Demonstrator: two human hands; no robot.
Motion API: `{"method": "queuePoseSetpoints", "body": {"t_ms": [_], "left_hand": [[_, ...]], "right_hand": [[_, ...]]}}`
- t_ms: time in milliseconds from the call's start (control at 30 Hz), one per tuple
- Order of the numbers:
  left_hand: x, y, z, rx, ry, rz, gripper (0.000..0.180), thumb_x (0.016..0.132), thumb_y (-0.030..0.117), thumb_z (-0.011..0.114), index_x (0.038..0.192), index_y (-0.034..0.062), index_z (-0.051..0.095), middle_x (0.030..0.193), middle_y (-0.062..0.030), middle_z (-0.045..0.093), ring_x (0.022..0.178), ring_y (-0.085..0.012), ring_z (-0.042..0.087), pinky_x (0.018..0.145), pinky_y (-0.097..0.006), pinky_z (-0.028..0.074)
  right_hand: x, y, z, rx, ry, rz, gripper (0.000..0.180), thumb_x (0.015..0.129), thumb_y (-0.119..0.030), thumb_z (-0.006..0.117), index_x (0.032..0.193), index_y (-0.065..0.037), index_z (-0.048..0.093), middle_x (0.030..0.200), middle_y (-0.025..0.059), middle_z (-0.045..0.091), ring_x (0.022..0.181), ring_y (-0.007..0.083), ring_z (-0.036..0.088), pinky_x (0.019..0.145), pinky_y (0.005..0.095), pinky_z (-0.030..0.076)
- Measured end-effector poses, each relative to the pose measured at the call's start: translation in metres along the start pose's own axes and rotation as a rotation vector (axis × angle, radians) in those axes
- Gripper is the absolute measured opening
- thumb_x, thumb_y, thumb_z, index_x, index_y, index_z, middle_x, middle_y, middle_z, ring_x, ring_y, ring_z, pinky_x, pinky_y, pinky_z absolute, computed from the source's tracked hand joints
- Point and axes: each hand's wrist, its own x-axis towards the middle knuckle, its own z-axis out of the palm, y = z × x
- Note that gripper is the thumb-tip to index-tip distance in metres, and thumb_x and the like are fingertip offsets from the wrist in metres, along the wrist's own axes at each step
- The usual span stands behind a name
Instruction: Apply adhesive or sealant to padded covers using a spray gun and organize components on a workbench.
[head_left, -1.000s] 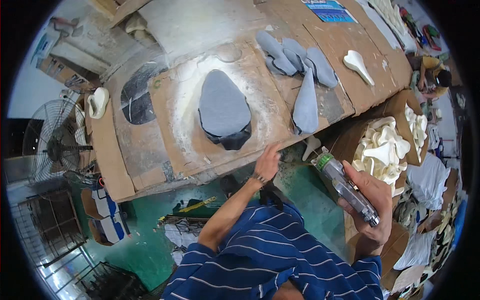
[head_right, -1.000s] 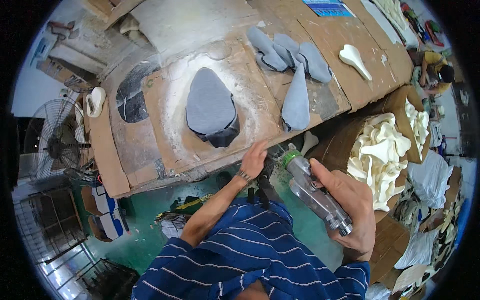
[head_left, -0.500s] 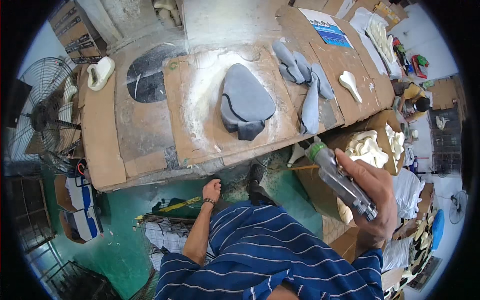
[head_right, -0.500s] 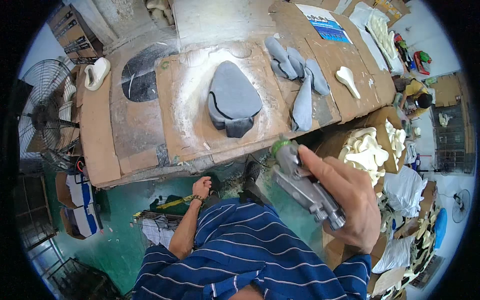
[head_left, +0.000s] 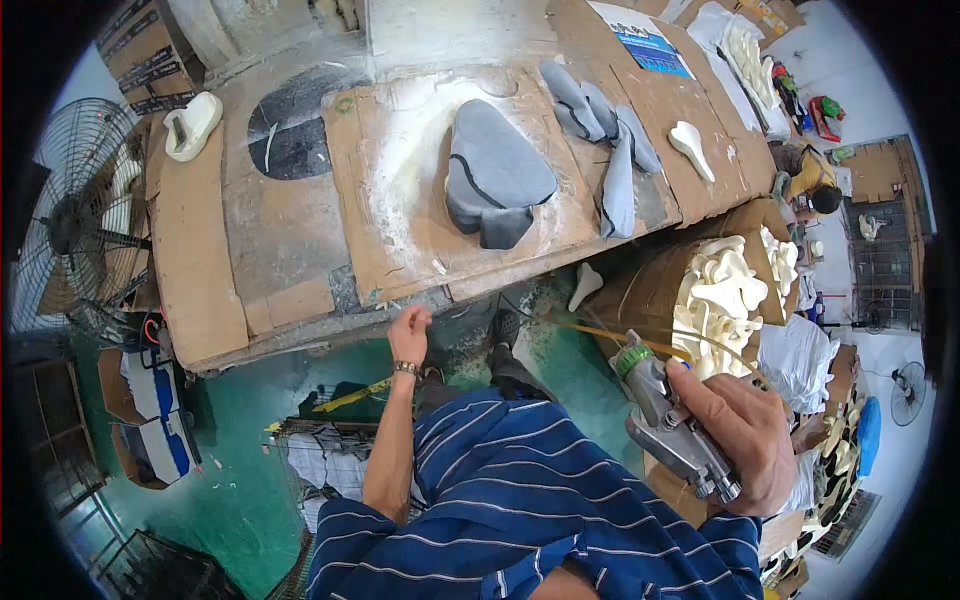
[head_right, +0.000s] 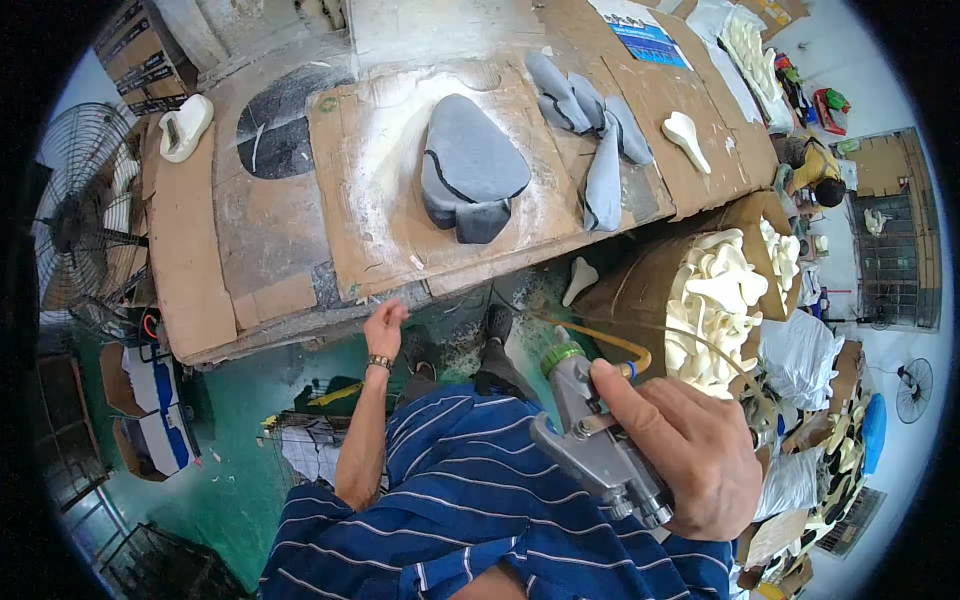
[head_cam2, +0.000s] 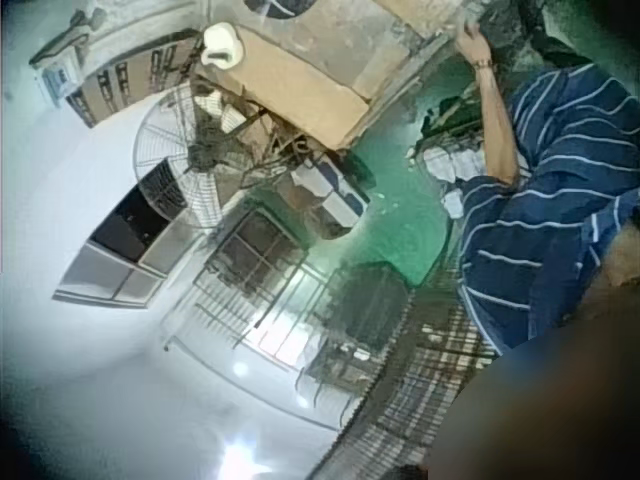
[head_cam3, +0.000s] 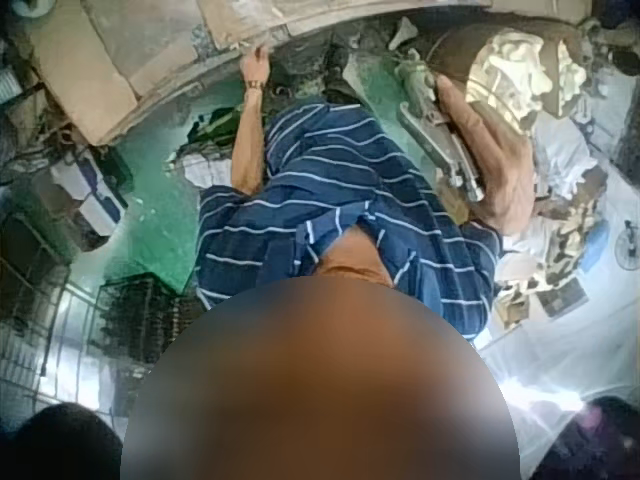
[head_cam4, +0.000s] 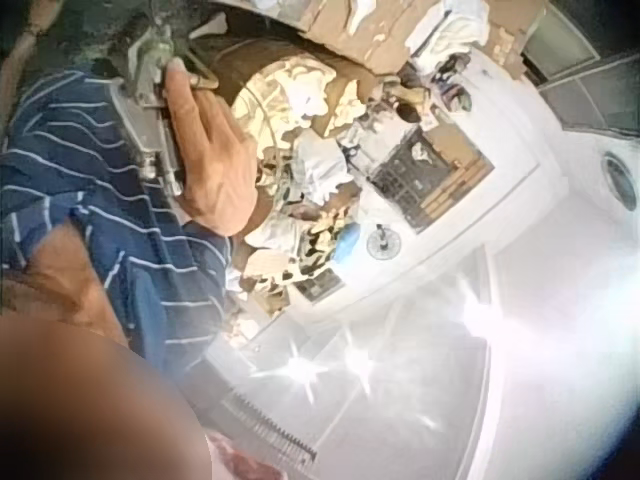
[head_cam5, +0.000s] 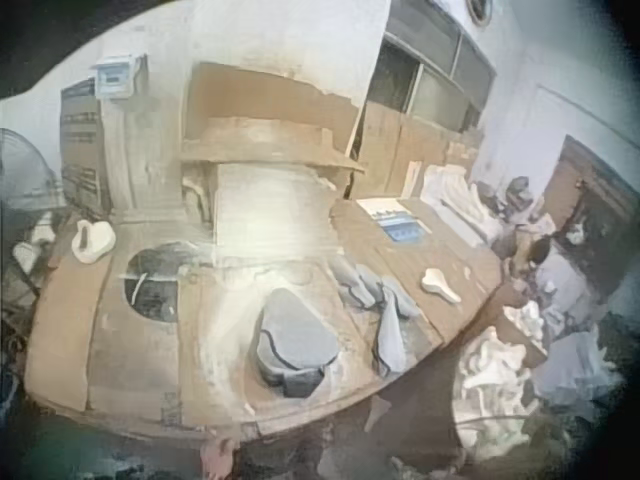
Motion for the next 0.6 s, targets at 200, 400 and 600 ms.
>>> {"method": "queuePoseSetpoints", "body": {"t_ms": [200,400,600], "left_hand": [[0.045,0.121,0.011,-0.146,0.155,0.250,0.025,0.100,0.018,0.066,0.121,0.0050,0.073,0.102,-0.0106,0.076,0.093,-0.0174,0.073,0.083,-0.032,0.056],[0.120,0.264,0.059,0.462,0.169,0.665,0.042,0.090,0.041,0.074,0.118,0.0105,0.076,0.137,-0.0150,0.064,0.132,-0.0380,0.053,0.113,-0.053,0.039],[0.174,0.285,0.090,1.132,-0.028,0.443,0.049,0.083,0.053,0.076,0.120,0.0210,0.078,0.155,-0.0162,0.050,0.150,-0.0410,0.033,0.116,-0.072,0.026]], "right_hand": [[-0.043,0.053,-0.005,0.104,0.019,0.064,0.066,0.076,-0.016,0.080,0.137,0.003,0.063,0.079,0.0137,0.065,0.065,0.0301,0.065,0.056,0.0411,0.049],[-0.072,0.144,-0.002,0.430,0.029,0.141,0.081,0.063,-0.004,0.067,0.142,0.008,0.056,0.094,0.0225,0.067,0.078,0.0390,0.068,0.072,0.0376,0.052],[-0.076,0.199,0.002,0.580,0.035,0.041,0.068,0.075,-0.007,0.075,0.139,0.010,0.058,0.093,0.0208,0.071,0.080,0.0369,0.071,0.071,0.0414,0.055]]}}
